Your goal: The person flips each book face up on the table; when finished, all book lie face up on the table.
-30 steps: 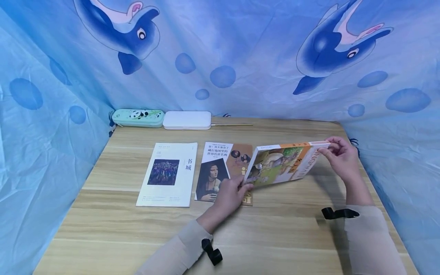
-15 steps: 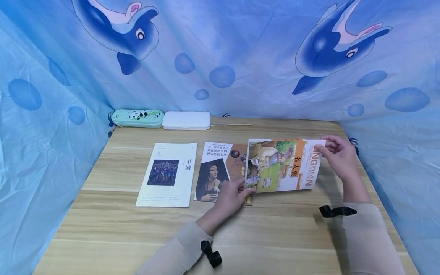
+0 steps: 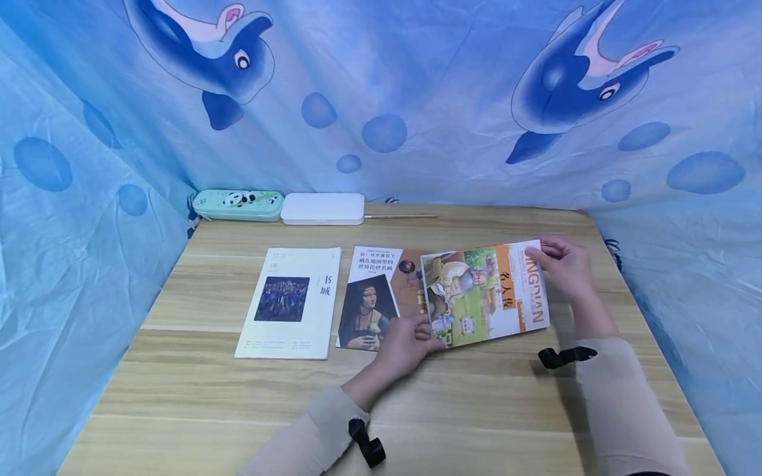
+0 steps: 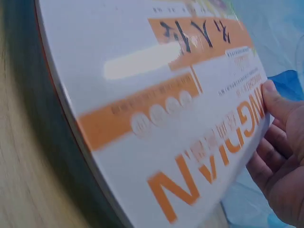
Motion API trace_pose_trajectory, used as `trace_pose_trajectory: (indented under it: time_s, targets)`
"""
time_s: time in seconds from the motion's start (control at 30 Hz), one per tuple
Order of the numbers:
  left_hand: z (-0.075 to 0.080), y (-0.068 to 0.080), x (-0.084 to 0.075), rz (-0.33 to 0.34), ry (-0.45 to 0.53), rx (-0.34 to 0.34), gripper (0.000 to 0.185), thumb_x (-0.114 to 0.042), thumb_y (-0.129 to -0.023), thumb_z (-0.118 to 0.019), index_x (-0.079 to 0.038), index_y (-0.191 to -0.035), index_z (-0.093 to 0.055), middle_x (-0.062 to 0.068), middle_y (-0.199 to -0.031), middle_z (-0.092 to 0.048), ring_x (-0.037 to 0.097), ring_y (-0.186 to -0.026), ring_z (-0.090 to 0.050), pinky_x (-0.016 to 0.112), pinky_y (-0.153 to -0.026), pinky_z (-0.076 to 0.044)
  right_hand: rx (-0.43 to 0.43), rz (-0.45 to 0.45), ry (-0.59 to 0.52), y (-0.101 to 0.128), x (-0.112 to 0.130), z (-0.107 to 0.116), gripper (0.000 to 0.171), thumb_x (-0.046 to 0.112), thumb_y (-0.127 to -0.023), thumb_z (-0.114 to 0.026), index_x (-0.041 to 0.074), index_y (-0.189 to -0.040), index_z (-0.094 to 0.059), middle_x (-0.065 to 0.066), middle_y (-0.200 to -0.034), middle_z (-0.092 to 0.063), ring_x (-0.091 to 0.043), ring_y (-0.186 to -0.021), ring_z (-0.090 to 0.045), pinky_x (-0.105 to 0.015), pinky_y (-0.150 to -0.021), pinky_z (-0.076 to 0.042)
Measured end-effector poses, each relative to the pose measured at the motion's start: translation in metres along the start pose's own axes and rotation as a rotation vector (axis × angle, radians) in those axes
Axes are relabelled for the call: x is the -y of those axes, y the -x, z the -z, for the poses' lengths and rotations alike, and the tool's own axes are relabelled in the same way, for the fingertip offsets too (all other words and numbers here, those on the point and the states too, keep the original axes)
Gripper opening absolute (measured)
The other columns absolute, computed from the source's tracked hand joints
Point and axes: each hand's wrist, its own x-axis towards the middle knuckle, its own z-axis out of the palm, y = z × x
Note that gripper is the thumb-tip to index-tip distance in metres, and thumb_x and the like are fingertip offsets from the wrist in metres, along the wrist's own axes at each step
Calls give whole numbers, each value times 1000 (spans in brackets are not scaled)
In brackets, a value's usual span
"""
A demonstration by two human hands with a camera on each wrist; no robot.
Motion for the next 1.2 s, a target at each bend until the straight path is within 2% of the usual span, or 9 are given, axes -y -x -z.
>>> trace_pose_trajectory:
  time_s: [0.13, 0.3, 0.5, 0.6, 0.7, 0.83, 1.03, 1.13, 1.2]
  targets:
    - [-4, -1, 2, 35, 98, -17, 29, -11, -77, -88, -3, -97, -69, -9, -72, -61, -2, -61, -52, 17, -63, -50, 9, -41, 28, -8, -3, -12, 64, 46, -91, -73, 3, -136, -62, -4, -114, -70, 0, -85, -64, -13, -71, -56]
    - [-6, -2, 3, 92, 211, -25, 61, -9, -78, -87, 7, -131, -61, 5, -102, -76, 4, -80, -69, 20, -78, -58, 43, -66, -24, -17, -8, -23, 59, 40, -92, -74, 4, -137, -62, -9, -119, -69, -1, -80, -67, -18, -68, -59]
    - [-6, -4, 6, 108, 271, -85, 58, -10, -85, -81, 8, -134, -58, 15, -110, -75, 19, -96, -74, 27, -84, -60, 111, 22, 92, -23, -22, -36, 52, 35, -98, -68, 2, -138, -60, -21, -128, -66, -2, -86, -64, -13, -69, -54]
    - [-4, -4, 7, 93, 209, -152, 49, -15, -87, -79, 8, -128, -64, 16, -108, -75, 20, -95, -75, 25, -81, -61, 153, 90, 171, -25, -29, -41, 49, 29, -100, -66, 0, -139, -59, -23, -129, -65, -17, -101, -66, -19, -82, -54]
    - [-1, -5, 5, 51, 137, -206, 37, -17, -89, -78, 6, -116, -71, 14, -101, -77, 18, -88, -76, 22, -75, -61, 172, 140, 202, -24, -33, -44, 44, 23, -100, -66, -2, -136, -60, -23, -129, -65, -32, -113, -64, -36, -96, -55]
    - [4, -9, 5, -47, 53, -225, 25, -15, -91, -76, 4, -106, -74, 9, -92, -77, 15, -80, -75, 18, -70, -59, 164, 162, 203, -20, -36, -40, 40, 20, -100, -67, -2, -132, -62, -23, -127, -66, -38, -118, -63, -50, -102, -50]
    - [14, -18, 10, -130, -37, -229, 17, -9, -94, -71, -1, -107, -76, 9, -102, -76, 17, -92, -71, 28, -82, -59, 205, 199, 297, -4, -41, -24, 46, 23, -98, -70, -5, -133, -60, -26, -121, -67, -39, -110, -65, -51, -97, -52]
    - [19, -23, 12, -161, -51, -217, 19, -9, -93, -71, -1, -110, -74, 12, -115, -73, 25, -112, -67, 37, -97, -55, 235, 176, 343, 4, -42, -14, 49, 25, -97, -71, -6, -134, -59, -25, -118, -68, -38, -106, -65, -46, -92, -53]
    - [22, -25, 13, -178, -54, -199, 21, -8, -93, -71, -1, -113, -73, 14, -120, -71, 29, -114, -66, 40, -97, -55, 247, 152, 359, 10, -44, -7, 51, 26, -96, -72, -6, -134, -59, -25, -117, -68, -38, -105, -64, -44, -90, -52]
